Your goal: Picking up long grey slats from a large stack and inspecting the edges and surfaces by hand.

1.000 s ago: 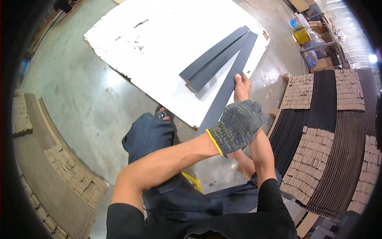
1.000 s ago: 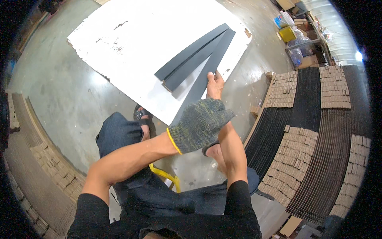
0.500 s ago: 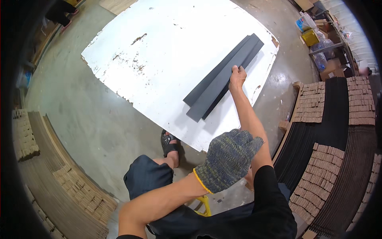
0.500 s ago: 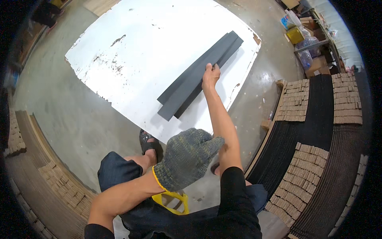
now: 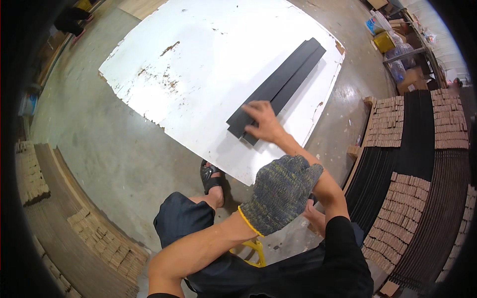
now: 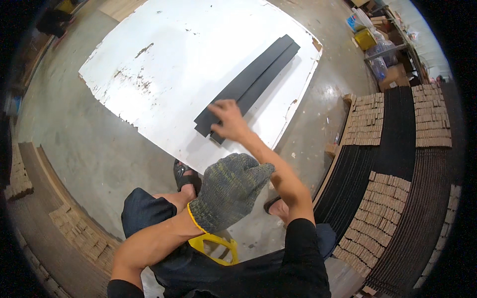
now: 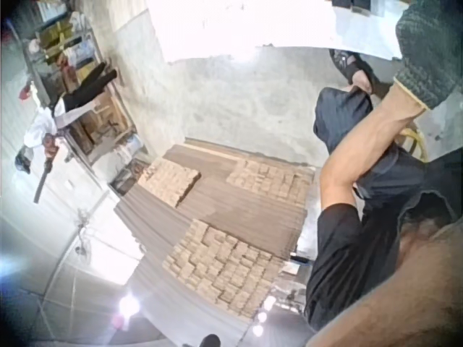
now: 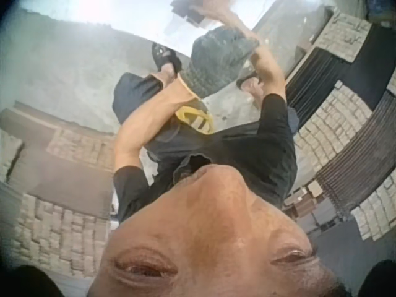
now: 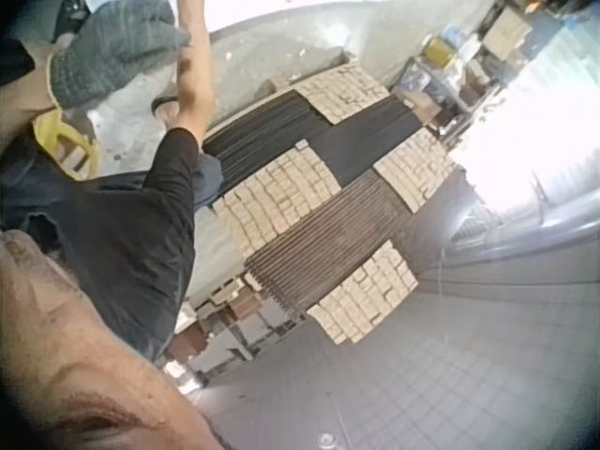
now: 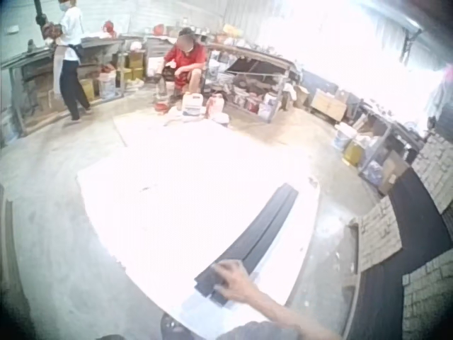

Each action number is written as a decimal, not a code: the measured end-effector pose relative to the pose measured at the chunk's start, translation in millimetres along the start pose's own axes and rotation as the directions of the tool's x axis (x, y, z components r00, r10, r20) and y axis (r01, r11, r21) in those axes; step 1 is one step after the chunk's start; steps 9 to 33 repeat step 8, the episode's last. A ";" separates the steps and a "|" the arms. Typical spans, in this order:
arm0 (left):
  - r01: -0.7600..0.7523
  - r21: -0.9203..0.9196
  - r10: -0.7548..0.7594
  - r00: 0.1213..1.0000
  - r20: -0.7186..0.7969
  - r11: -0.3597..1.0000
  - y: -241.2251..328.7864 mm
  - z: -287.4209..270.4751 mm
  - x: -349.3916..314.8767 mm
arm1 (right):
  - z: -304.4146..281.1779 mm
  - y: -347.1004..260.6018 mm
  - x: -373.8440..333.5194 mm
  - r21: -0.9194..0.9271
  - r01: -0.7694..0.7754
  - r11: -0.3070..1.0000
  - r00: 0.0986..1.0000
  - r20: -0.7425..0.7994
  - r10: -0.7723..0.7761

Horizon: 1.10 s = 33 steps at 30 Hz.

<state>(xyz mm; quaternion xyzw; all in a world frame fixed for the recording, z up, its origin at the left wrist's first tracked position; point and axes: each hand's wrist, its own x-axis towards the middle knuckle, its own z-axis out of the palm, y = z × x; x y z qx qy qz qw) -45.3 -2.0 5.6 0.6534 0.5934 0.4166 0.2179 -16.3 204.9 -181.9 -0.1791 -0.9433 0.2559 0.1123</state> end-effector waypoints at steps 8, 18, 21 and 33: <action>-0.050 -0.048 0.049 0.998 -0.032 0.998 -6.9 8.2 -11.4 | 23.2 -46.4 -7.8 -0.120 0.183 0.976 0.955 0.257 -0.148; -0.050 -0.048 0.049 0.998 -0.032 0.998 -6.9 8.2 -11.4 | 23.2 -46.4 -7.8 -0.120 0.183 0.976 0.955 0.257 -0.148; -0.050 -0.048 0.049 0.998 -0.032 0.998 -6.9 8.2 -11.4 | 23.2 -46.4 -7.8 -0.120 0.183 0.976 0.955 0.257 -0.148; -0.050 -0.048 0.049 0.998 -0.032 0.998 -6.9 8.2 -11.4 | 23.2 -46.4 -7.8 -0.120 0.183 0.976 0.955 0.257 -0.148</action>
